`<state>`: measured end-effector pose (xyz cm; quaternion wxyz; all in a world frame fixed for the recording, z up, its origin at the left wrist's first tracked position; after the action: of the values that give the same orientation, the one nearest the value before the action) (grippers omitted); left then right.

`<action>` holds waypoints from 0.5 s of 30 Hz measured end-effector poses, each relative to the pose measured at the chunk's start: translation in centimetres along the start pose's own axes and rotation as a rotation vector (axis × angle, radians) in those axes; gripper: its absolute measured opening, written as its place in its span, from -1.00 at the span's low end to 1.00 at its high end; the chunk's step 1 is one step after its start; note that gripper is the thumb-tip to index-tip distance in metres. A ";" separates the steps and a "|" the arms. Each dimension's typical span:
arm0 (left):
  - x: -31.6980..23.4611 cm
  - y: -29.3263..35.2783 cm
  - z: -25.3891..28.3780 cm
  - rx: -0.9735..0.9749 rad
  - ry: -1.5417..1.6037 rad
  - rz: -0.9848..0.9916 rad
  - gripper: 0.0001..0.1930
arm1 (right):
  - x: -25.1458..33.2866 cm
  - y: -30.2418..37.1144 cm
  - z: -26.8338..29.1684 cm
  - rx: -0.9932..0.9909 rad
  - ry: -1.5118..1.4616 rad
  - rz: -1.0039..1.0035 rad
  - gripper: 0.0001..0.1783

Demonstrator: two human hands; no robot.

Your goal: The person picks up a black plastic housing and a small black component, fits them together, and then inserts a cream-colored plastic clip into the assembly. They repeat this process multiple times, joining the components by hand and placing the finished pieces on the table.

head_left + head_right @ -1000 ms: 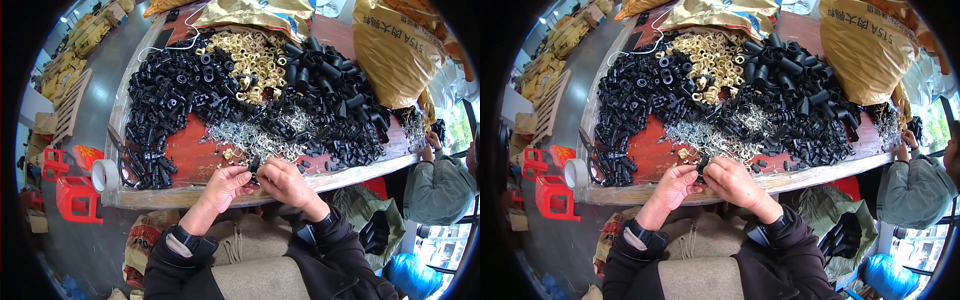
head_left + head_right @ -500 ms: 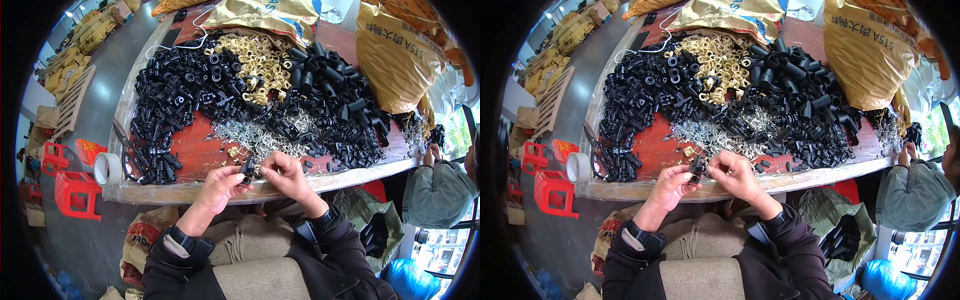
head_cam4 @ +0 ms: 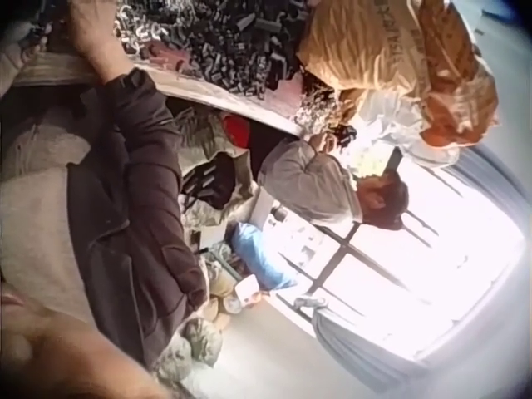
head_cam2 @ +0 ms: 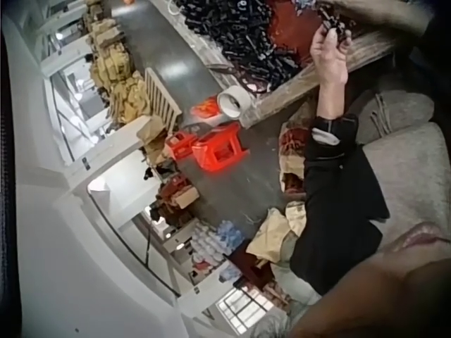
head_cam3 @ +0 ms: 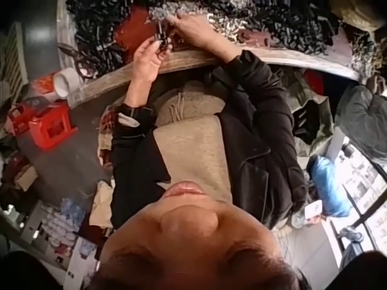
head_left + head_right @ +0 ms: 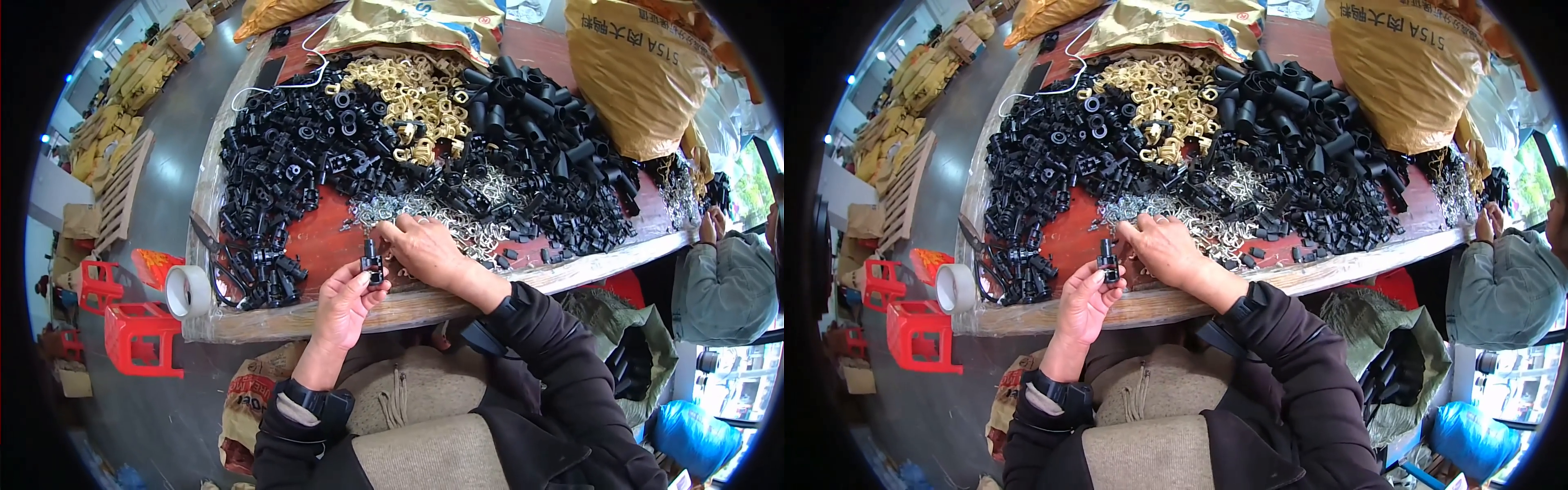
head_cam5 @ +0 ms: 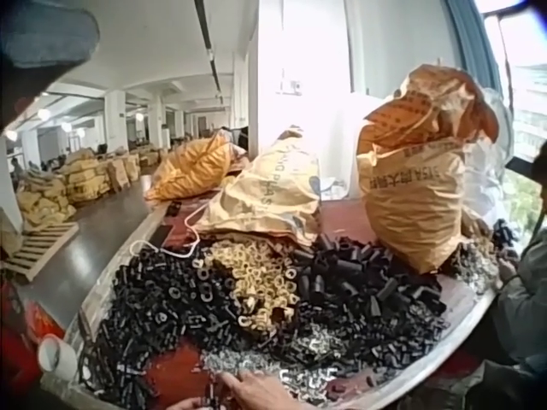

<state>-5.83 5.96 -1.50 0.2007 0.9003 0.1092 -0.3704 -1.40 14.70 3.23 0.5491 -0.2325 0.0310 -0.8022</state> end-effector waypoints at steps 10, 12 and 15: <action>0.0 0.1 -0.1 -0.013 -0.011 -0.014 -0.79 | 0.8 0.4 1.2 -0.166 0.112 0.099 -0.81; 0.0 0.1 -0.2 -0.014 -0.021 -0.019 -0.79 | 0.3 -0.4 0.8 -0.139 0.112 0.084 -0.81; 0.1 0.0 -0.5 -0.018 -0.034 -0.031 -0.78 | -0.5 -0.7 0.5 -0.081 0.113 0.059 -0.81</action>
<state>-5.45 6.15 -1.20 0.2050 0.8902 0.1233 -0.3877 -1.70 15.53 3.71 0.5599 -0.2081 0.1012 -0.7956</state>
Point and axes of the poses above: each hand's wrist, its own y-axis away from the middle knuckle, its own z-axis out of the back of the hand, x = y × z, the point moved 10 cm from there along -y, towards the middle knuckle, and after that the axes turned 5 degrees about -x, right-handed, at the moved point
